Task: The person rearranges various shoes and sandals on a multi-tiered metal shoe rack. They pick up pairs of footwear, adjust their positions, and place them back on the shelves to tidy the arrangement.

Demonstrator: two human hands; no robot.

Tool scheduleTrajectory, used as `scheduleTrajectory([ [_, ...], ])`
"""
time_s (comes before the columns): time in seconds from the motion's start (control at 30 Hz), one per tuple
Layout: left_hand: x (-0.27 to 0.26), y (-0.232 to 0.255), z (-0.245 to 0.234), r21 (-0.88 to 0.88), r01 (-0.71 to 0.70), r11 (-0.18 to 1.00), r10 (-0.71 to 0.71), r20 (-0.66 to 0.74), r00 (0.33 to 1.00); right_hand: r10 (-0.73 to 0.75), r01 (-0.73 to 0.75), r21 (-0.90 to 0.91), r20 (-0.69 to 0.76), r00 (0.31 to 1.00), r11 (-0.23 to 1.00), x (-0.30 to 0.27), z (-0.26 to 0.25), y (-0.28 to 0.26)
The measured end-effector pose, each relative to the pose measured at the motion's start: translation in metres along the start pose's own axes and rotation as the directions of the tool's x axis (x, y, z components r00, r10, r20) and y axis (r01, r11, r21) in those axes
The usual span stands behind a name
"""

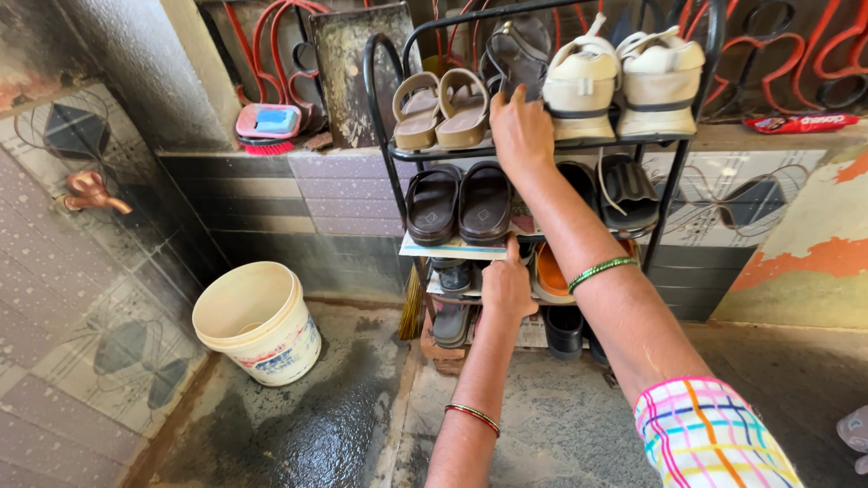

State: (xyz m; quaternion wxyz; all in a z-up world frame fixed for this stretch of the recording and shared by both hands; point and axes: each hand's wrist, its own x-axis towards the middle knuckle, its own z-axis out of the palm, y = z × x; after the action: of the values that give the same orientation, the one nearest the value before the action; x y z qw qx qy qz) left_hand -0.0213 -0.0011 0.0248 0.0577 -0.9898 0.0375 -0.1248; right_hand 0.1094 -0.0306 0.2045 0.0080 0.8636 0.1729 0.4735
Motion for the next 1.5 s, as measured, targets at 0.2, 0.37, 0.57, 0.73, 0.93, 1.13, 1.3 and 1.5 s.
scheduleTrajectory([
  [0.2, -0.001, -0.001, 0.002, 0.011, -0.003, 1.000, 0.003, -0.042, 0.999, 0.117, -0.119, 0.005, 0.161, 0.980, 0.993, 0.015, 0.029, 0.010],
  [0.37, -0.001, -0.002, 0.005, -0.012, -0.004, 1.000, 0.004, -0.045, 0.999, 0.126, -0.130, 0.061, 0.066, 0.990, 0.990, 0.018, 0.030, 0.011],
  [0.57, -0.001, -0.002, 0.000, -0.002, -0.008, 1.000, 0.008, -0.010, 1.000, 0.026, -0.050, 0.151, 0.156, 0.987, 0.987, 0.011, 0.001, 0.007],
  [0.73, -0.002, -0.001, -0.005, -0.006, -0.001, 1.000, 0.001, -0.005, 1.000, -0.045, 0.034, 0.110, 0.101, 0.994, 0.993, 0.016, -0.018, -0.010],
  [0.93, 0.000, 0.000, -0.003, -0.046, 0.009, 0.999, -0.009, -0.012, 1.000, -0.238, 0.234, -0.048, -0.102, 0.966, 0.971, 0.022, -0.006, -0.012],
  [1.13, -0.001, -0.001, -0.001, -0.093, 0.011, 0.996, -0.015, -0.041, 0.999, -0.282, 0.282, -0.011, -0.064, 0.957, 0.959, -0.028, -0.021, -0.013],
  [1.3, 0.000, -0.002, -0.001, -0.142, 0.008, 0.990, -0.021, -0.087, 0.996, -0.421, 0.420, -0.047, -0.189, 0.887, 0.906, -0.083, -0.041, -0.003],
  [1.5, 0.000, 0.002, -0.007, -0.086, 0.030, 0.996, -0.033, -0.035, 0.999, -0.326, 0.326, -0.008, -0.014, 0.945, 0.945, -0.118, -0.051, 0.022],
])
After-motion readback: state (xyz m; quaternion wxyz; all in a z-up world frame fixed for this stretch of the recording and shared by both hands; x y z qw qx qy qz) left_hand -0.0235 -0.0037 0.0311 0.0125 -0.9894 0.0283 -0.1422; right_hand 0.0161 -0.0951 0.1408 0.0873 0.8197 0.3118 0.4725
